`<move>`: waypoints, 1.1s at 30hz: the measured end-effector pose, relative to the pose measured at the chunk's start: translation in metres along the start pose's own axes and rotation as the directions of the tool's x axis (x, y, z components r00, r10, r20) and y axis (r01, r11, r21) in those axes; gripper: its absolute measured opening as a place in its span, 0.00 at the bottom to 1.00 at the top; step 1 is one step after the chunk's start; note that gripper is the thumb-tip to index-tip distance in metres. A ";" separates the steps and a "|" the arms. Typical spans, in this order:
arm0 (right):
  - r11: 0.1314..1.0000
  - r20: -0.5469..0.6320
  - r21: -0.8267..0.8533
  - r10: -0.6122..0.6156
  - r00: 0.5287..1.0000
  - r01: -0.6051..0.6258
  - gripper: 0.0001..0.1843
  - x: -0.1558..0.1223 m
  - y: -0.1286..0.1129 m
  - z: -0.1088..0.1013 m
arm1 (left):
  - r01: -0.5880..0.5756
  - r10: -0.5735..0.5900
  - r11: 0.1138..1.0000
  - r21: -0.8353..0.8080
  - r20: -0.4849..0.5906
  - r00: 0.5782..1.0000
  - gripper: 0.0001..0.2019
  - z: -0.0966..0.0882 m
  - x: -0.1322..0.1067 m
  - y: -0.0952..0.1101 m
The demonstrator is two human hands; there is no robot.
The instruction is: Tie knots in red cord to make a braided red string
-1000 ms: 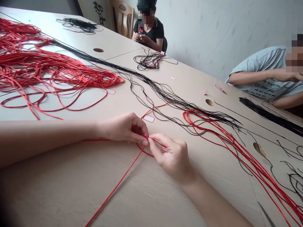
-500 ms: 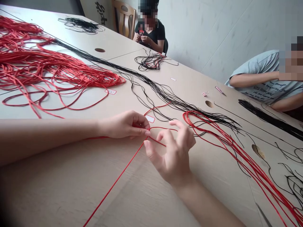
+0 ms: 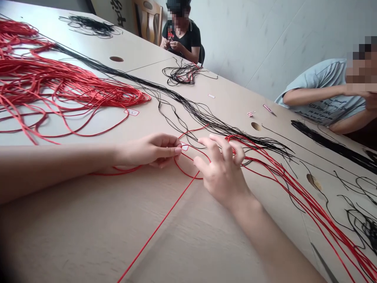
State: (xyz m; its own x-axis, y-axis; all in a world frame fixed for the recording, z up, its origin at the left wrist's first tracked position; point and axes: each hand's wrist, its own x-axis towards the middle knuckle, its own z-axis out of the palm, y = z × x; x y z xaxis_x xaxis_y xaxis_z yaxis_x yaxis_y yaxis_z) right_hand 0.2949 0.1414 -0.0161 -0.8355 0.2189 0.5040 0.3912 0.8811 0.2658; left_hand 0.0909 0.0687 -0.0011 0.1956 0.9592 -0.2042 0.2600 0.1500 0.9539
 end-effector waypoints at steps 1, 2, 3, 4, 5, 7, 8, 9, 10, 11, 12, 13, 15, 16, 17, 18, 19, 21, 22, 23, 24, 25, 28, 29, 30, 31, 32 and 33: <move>0.999 -0.005 -0.012 -0.032 0.999 0.032 0.11 0.000 0.005 -0.001 | 0.014 -0.014 1.000 -0.019 0.007 1.000 0.12 0.000 0.000 0.001; 0.998 -0.009 -0.023 -0.057 0.998 0.056 0.12 0.000 0.009 -0.002 | 0.018 -0.018 1.000 -0.019 0.011 1.000 0.12 0.001 0.000 0.002; 0.997 -0.012 -0.033 -0.075 0.997 0.075 0.13 -0.001 0.013 -0.003 | 0.014 -0.014 1.000 -0.003 0.013 1.000 0.11 0.001 0.000 0.002; 0.996 -0.014 -0.041 -0.086 0.996 0.085 0.13 -0.001 0.015 -0.003 | 0.002 -0.002 1.000 0.024 0.014 1.000 0.11 0.001 0.000 0.002; 0.996 -0.011 -0.041 -0.084 0.996 0.083 0.12 -0.001 0.015 -0.003 | -0.015 0.014 0.998 0.058 0.014 1.000 0.11 0.001 -0.001 0.001; 0.999 -0.006 0.011 -0.038 0.999 0.038 0.08 -0.002 0.013 -0.003 | -0.052 0.050 0.990 0.132 0.015 0.999 0.11 0.001 -0.001 -0.002; 0.997 -0.011 0.077 0.009 1.000 -0.008 0.06 -0.002 0.009 -0.003 | -0.069 0.067 0.984 0.164 0.016 0.998 0.11 0.001 -0.001 -0.003; 0.982 -0.017 0.177 0.072 0.997 -0.068 0.05 -0.001 0.005 -0.003 | -0.088 0.087 0.978 0.191 0.018 0.996 0.11 0.001 -0.001 -0.005; 0.944 -0.013 0.303 0.143 0.990 -0.133 0.08 -0.001 0.000 -0.002 | -0.113 0.111 0.971 0.213 0.022 0.994 0.11 0.001 -0.001 -0.006; 0.880 0.007 0.433 0.210 0.978 -0.192 0.12 -0.001 -0.005 -0.002 | -0.144 0.141 0.962 0.231 0.029 0.990 0.11 0.002 -0.001 -0.007; 0.802 0.045 0.547 0.260 0.965 -0.241 0.16 -0.001 -0.011 -0.001 | -0.175 0.172 0.952 0.251 0.036 0.984 0.11 0.002 -0.001 -0.008; 0.719 0.092 0.636 0.290 0.953 -0.281 0.18 -0.001 -0.016 0.000 | -0.205 0.201 0.941 0.271 0.042 0.979 0.11 0.003 -0.001 -0.009; 0.575 0.192 0.746 0.298 0.935 -0.336 0.19 -0.001 -0.024 0.003 | -0.247 0.242 0.923 0.295 0.054 0.969 0.11 0.004 -0.001 -0.010; 0.522 0.230 0.775 0.291 0.929 -0.355 0.18 -0.002 -0.027 0.005 | -0.253 0.247 0.922 0.293 0.059 0.967 0.12 0.004 -0.001 -0.011; 0.482 0.253 0.794 0.291 0.922 -0.370 0.17 -0.003 -0.028 0.006 | -0.253 0.245 0.926 0.279 0.065 0.967 0.12 0.004 -0.001 -0.011; 0.458 0.265 0.803 0.299 0.917 -0.382 0.14 -0.003 -0.029 0.006 | -0.251 0.240 0.934 0.255 0.075 0.968 0.13 0.004 -0.001 -0.010; 0.457 0.263 0.800 0.313 0.912 -0.388 0.12 -0.003 -0.029 0.007 | -0.251 0.238 0.941 0.227 0.084 0.968 0.13 0.004 -0.001 -0.010; 0.518 0.221 0.767 0.343 0.913 -0.380 0.08 -0.003 -0.027 0.006 | -0.249 0.236 0.950 0.190 0.090 0.968 0.12 0.003 -0.001 -0.010; 0.555 0.194 0.744 0.352 0.916 -0.371 0.07 -0.003 -0.025 0.005 | -0.249 0.237 0.951 0.183 0.086 0.968 0.12 0.003 -0.001 -0.010; 0.587 0.171 0.725 0.354 0.919 -0.361 0.06 -0.002 -0.024 0.004 | -0.246 0.235 0.951 0.187 0.078 0.969 0.12 0.003 0.000 -0.010; 0.612 0.151 0.709 0.353 0.923 -0.350 0.07 -0.002 -0.023 0.004 | -0.237 0.227 0.950 0.203 0.068 0.971 0.12 0.002 0.000 -0.010; 0.626 0.139 0.701 0.349 0.927 -0.341 0.07 -0.001 -0.022 0.003 | -0.225 0.217 0.948 0.225 0.057 0.974 0.12 0.002 0.000 -0.010; 0.629 0.151 0.704 0.322 0.935 -0.330 0.10 -0.001 -0.021 0.002 | -0.194 0.195 0.935 0.297 0.026 0.980 0.13 0.000 0.001 -0.009; 0.621 0.166 0.709 0.314 0.935 -0.334 0.10 -0.001 -0.021 0.001 | -0.190 0.194 0.931 0.313 0.018 0.981 0.14 0.000 0.001 -0.009; 0.611 0.180 0.714 0.310 0.934 -0.341 0.10 -0.001 -0.021 0.001 | -0.189 0.195 0.928 0.322 0.014 0.981 0.14 -0.001 0.001 -0.009; 0.603 0.190 0.718 0.310 0.931 -0.347 0.10 -0.001 -0.021 0.002 | -0.191 0.197 0.925 0.328 0.016 0.980 0.14 -0.001 0.001 -0.008; 0.599 0.195 0.720 0.311 0.930 -0.352 0.09 -0.001 -0.021 0.002 | -0.195 0.199 0.923 0.332 0.022 0.980 0.14 -0.001 0.001 -0.008; 0.598 0.196 0.721 0.309 0.931 -0.350 0.08 -0.001 -0.021 0.002 | -0.201 0.204 0.920 0.337 0.028 0.979 0.14 -0.002 0.001 -0.008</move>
State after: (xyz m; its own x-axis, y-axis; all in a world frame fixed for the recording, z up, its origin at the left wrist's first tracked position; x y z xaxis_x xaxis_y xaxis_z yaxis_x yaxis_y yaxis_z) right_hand 0.2871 0.1233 -0.0239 -0.7327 0.5577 0.3900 0.2486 0.7528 -0.6095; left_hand 0.0875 0.0688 -0.0084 0.2707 0.9626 -0.0117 0.5181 -0.1354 0.8445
